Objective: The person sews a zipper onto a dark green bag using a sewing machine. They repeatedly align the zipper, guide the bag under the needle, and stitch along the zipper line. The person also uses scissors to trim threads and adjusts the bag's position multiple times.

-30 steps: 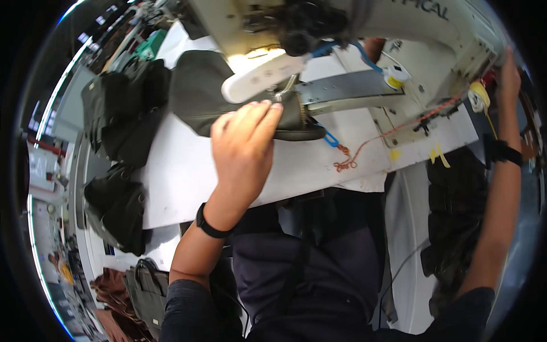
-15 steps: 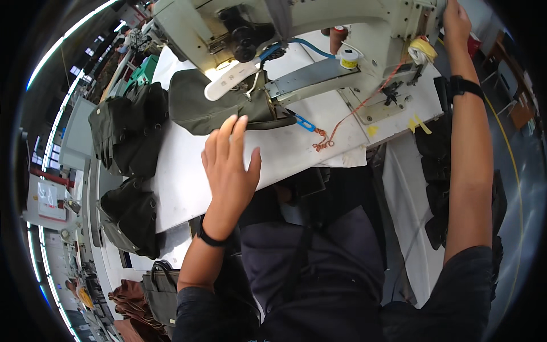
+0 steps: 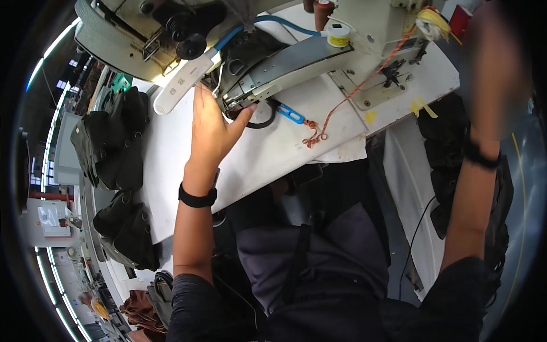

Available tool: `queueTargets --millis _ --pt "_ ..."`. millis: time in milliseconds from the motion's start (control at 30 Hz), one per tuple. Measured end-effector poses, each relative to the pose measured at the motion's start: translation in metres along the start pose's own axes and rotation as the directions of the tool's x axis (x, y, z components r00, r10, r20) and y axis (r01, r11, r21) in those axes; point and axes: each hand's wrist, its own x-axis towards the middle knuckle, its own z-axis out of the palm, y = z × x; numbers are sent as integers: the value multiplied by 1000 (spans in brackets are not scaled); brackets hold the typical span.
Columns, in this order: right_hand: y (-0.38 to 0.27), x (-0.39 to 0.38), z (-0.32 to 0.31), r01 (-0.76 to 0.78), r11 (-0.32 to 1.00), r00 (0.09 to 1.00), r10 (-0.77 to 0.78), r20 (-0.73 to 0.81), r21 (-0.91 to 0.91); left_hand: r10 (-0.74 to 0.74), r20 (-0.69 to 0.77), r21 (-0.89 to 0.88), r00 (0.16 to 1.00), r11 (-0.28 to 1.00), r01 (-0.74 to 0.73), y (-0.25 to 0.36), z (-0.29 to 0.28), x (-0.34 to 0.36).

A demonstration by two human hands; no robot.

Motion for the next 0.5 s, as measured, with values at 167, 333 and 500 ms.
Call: queueTargets --millis 167,333,500 --pt "-128 -154 37 82 953 794 -239 559 292 97 36 -49 995 994 -95 -15 0 3" --pt "-148 -210 145 106 968 858 -205 471 228 185 -201 18 962 983 -185 -21 -7 -12" --pt "-169 -225 179 96 972 913 -172 371 215 274 -338 15 900 958 -286 -14 -8 -25"
